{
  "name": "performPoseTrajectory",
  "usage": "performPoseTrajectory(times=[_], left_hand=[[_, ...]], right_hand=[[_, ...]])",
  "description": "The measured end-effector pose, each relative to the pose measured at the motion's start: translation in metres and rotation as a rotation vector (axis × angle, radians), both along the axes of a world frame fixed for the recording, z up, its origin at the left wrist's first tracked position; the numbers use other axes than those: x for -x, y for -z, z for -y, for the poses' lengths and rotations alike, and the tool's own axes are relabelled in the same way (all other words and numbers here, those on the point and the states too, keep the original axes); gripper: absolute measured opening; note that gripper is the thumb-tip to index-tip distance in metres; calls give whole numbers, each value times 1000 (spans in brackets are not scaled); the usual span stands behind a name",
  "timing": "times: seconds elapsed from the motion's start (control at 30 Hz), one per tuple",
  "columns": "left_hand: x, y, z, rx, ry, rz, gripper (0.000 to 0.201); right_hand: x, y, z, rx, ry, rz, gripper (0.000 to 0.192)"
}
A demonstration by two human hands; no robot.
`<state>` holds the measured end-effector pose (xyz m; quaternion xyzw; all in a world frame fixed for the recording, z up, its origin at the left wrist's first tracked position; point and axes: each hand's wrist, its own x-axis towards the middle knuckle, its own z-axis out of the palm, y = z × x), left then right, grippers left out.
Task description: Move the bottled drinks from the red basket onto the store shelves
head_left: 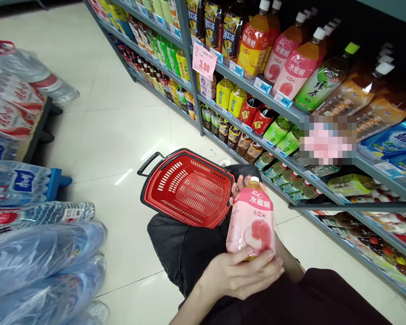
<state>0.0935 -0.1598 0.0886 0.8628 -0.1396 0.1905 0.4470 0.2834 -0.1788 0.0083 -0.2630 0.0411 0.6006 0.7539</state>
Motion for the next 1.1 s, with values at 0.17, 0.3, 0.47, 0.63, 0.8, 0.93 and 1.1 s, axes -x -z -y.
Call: performPoseTrajectory(times=[0.17, 0.3, 0.47, 0.63, 0.8, 0.93, 1.1], left_hand=[[-12, -15, 10, -201, 74, 5, 58], [-23, -24, 26, -909, 11, 222, 46], [-34, -27, 65, -2268, 105, 470, 54], [-48, -16, 93, -4166, -296, 634, 30], [-61, -22, 95, -4470, -448, 390, 51], [-64, -25, 96, -4479, -382, 444, 53], [-56, -10, 96, -4209, 176, 583, 34]], right_hand=[[11, 25, 0, -2, 75, 38, 39], [26, 38, -7, -296, 213, 64, 37], [42, 24, -12, -922, 270, -124, 43], [39, -1, 0, -1056, 251, -750, 43], [46, -9, 0, -682, 573, -521, 43], [47, -18, -6, -762, 555, -474, 37], [38, -17, -5, -827, 543, -477, 32]])
